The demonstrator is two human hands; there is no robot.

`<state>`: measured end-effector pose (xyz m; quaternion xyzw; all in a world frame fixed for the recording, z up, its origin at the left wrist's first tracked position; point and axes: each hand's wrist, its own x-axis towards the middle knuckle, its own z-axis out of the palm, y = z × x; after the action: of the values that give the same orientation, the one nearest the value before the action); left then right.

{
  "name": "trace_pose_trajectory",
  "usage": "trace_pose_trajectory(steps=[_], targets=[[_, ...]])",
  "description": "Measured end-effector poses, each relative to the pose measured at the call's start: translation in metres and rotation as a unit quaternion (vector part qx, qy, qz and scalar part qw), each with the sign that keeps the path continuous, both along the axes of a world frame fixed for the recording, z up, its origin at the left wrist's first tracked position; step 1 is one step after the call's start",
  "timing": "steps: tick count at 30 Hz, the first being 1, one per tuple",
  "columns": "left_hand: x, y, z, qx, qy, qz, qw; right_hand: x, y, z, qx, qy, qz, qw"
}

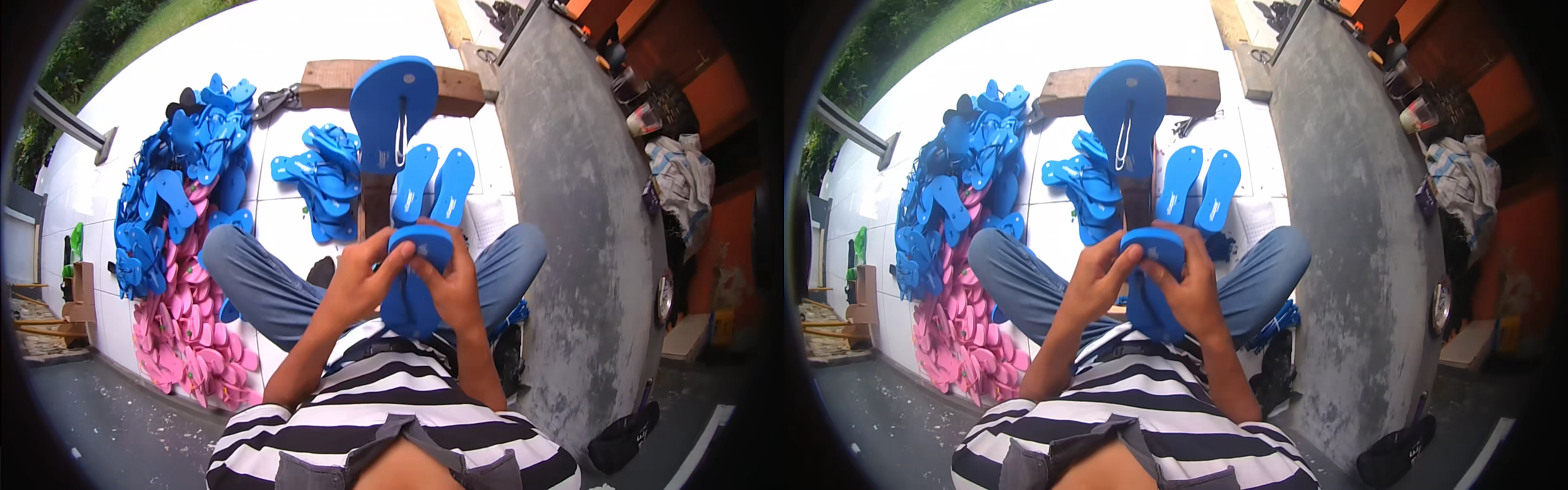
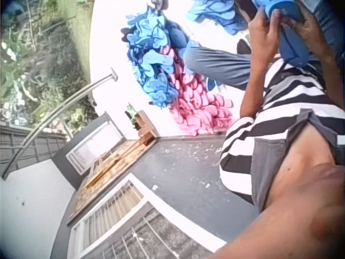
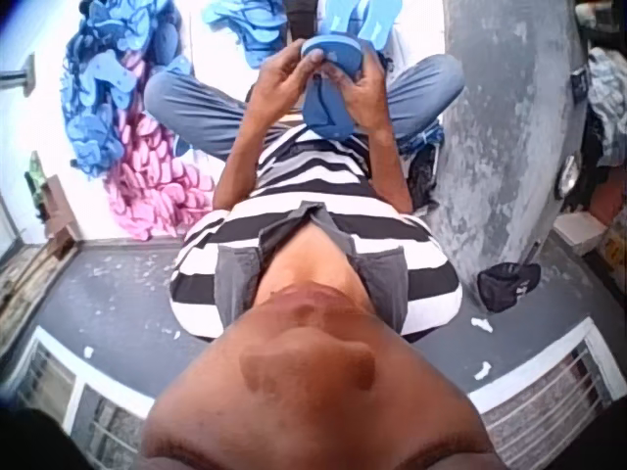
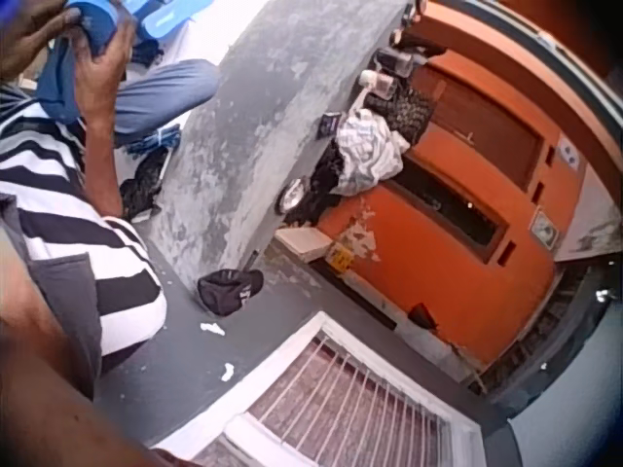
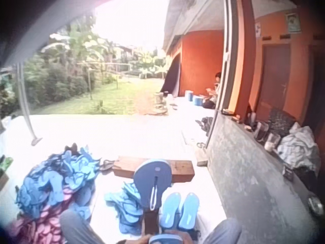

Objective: The person assembles flip-flops by pulling rubber straps through holes in the blue soles using a wooden jig, then ties a bundle of blue straps together.

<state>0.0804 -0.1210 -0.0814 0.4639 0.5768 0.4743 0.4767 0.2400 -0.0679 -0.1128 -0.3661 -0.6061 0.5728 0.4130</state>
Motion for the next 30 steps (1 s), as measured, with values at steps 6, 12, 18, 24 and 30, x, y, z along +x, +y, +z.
trace_pose_trajectory(steps=[6,12,18,24,30], targets=[[-0.021,0.032,-0.078,-0.024,0.085,0.073,0.993,-0.028,0.012,-0.03,0.276,-0.332,-0.088,0.898],[-0.041,0.031,-0.103,-0.058,0.15,0.053,0.985,-0.032,0.009,-0.073,0.237,-0.442,0.125,0.856],[-0.048,0.019,-0.107,-0.047,0.325,0.028,0.944,-0.04,-0.003,-0.087,0.273,-0.446,0.108,0.846],[-0.066,0.026,-0.147,0.038,0.176,0.133,0.975,-0.028,-0.004,-0.055,-0.026,-0.297,0.262,0.918],[-0.064,0.04,-0.075,0.137,0.048,0.121,0.982,-0.026,0.002,-0.005,0.097,-0.262,0.07,0.958]])
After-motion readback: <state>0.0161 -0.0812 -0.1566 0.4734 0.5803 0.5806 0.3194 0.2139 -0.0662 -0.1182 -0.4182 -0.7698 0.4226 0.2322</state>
